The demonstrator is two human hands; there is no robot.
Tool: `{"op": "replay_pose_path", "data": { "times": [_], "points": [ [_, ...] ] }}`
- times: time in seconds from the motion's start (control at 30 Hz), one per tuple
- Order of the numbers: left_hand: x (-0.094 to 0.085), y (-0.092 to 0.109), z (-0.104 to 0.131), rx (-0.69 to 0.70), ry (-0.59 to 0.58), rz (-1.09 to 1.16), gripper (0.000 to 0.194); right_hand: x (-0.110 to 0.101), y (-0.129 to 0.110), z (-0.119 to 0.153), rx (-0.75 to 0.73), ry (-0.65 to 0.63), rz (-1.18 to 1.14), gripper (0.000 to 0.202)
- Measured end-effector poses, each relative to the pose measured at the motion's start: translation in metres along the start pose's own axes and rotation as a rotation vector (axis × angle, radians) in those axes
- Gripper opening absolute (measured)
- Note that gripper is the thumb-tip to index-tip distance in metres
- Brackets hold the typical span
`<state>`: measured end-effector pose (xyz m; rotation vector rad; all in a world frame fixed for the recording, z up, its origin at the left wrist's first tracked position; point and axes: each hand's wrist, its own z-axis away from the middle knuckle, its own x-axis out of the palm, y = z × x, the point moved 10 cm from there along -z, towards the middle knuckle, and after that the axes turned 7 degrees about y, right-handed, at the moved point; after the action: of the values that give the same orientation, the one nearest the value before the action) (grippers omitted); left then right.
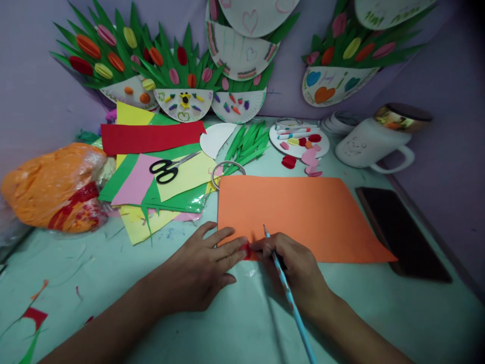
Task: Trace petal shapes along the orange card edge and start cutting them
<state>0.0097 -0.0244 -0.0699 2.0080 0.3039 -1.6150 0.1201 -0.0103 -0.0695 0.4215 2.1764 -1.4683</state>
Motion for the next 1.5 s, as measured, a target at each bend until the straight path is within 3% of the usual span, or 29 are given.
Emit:
{"op": "replay_pose_path", "data": {
  "times": [0.63, 0.77, 0.87, 0.93, 1.07, 1.23, 1.4, 1.5],
  "points": [
    [0.005, -0.004, 0.001, -0.017, -0.03, 0.02, 0.043, 0.002, -0.012, -0.001, -0.119, -0.006, 0.09, 0.016],
    [-0.02, 0.0, 0.003, -0.016, 0.141, 0.044, 0.034, 0.004, -0.011, -0.001, -0.089, -0.013, 0.054, 0.016],
    [-0.042, 0.016, 0.008, -0.044, 0.355, 0.022, 0.029, 0.001, -0.014, -0.002, -0.096, 0.013, 0.058, 0.015],
    [-0.044, 0.028, 0.011, -0.111, 0.444, -0.07, 0.028, 0.001, -0.014, -0.002, -0.083, -0.006, 0.057, 0.013],
    [-0.022, 0.046, 0.007, -0.209, 0.441, -0.264, 0.028, 0.003, -0.014, -0.002, -0.078, -0.034, 0.064, 0.01],
    [0.003, 0.048, -0.003, -0.204, 0.349, -0.442, 0.032, 0.002, -0.011, -0.002, -0.087, 0.004, 0.08, 0.016],
    [0.017, 0.05, -0.002, -0.18, 0.294, -0.489, 0.032, -0.009, 0.014, -0.004, 0.155, -0.032, -0.108, 0.007],
    [0.025, 0.053, -0.003, -0.159, 0.243, -0.527, 0.037, -0.029, 0.029, -0.009, 0.333, 0.054, -0.151, 0.018]
  ]
}}
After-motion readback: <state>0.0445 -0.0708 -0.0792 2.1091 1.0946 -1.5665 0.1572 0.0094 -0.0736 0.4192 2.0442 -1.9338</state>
